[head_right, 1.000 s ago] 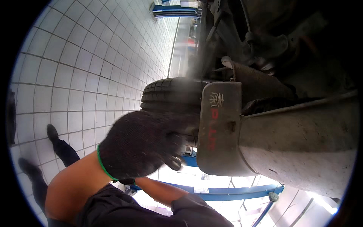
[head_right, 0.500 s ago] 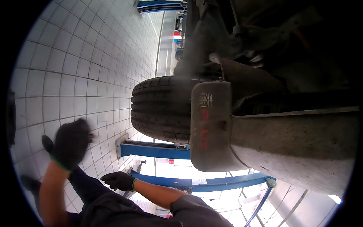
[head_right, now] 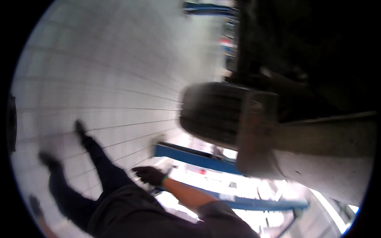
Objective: The person works on the undercarriage of a white car elevated on a lift in a garage. They use a socket wrench to tighten bolts on the wheel well area and the rear bumper. The person also picks up a bolt from the floor and briefly consults a document on a workbench before returning to the vehicle.
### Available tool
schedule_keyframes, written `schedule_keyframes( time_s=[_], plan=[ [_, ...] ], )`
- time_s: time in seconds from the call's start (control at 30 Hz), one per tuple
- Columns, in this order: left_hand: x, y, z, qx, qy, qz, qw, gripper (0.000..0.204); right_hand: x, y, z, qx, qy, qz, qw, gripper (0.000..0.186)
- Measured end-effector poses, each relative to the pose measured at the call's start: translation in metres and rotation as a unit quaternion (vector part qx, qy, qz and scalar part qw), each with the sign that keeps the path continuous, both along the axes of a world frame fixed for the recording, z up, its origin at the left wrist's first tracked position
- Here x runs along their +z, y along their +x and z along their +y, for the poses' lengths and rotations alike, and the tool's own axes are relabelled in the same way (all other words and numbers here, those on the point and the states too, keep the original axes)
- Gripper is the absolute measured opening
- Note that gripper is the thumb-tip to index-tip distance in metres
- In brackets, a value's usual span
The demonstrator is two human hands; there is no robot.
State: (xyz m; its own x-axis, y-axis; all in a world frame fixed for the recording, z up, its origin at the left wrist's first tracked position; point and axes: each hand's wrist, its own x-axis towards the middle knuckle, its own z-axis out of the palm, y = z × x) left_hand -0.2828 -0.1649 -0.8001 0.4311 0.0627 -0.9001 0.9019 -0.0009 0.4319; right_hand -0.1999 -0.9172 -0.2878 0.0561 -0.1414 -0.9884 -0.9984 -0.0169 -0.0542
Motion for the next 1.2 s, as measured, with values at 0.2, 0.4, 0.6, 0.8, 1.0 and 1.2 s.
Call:
schedule_keyframes(
  time_s=[0.2,0.4,0.6,0.8,1.0,1.2],
  plan=[
    [0.149,-0.055,-0.056,-0.214,0.189,-0.32,0.904,0.022,0.031,0.102,0.085,0.079,-0.053,-0.068,0.993,0.04],
    [0.395,0.076,-0.005,-0.037,0.237,-0.028,0.97,0.039,0.062,0.2,0.237,0.357,-0.163,-0.141,0.909,0.028],
    [0.546,0.134,0.119,0.086,0.334,-0.066,0.936,0.043,0.034,0.291,0.271,0.62,-0.045,-0.273,0.734,0.023],
    [0.571,0.129,0.141,0.107,0.458,-0.006,0.883,0.043,-0.11,0.432,0.326,0.724,-0.028,-0.155,0.672,0.019],
    [0.526,0.058,0.182,0.323,0.408,0.05,0.852,0.038,-0.148,0.606,0.507,0.845,0.08,-0.368,0.38,0.023],
    [0.573,0.114,0.249,0.465,0.364,0.059,0.805,0.029,0.043,0.665,0.767,0.501,0.125,-0.341,0.785,0.028]
  ],
)
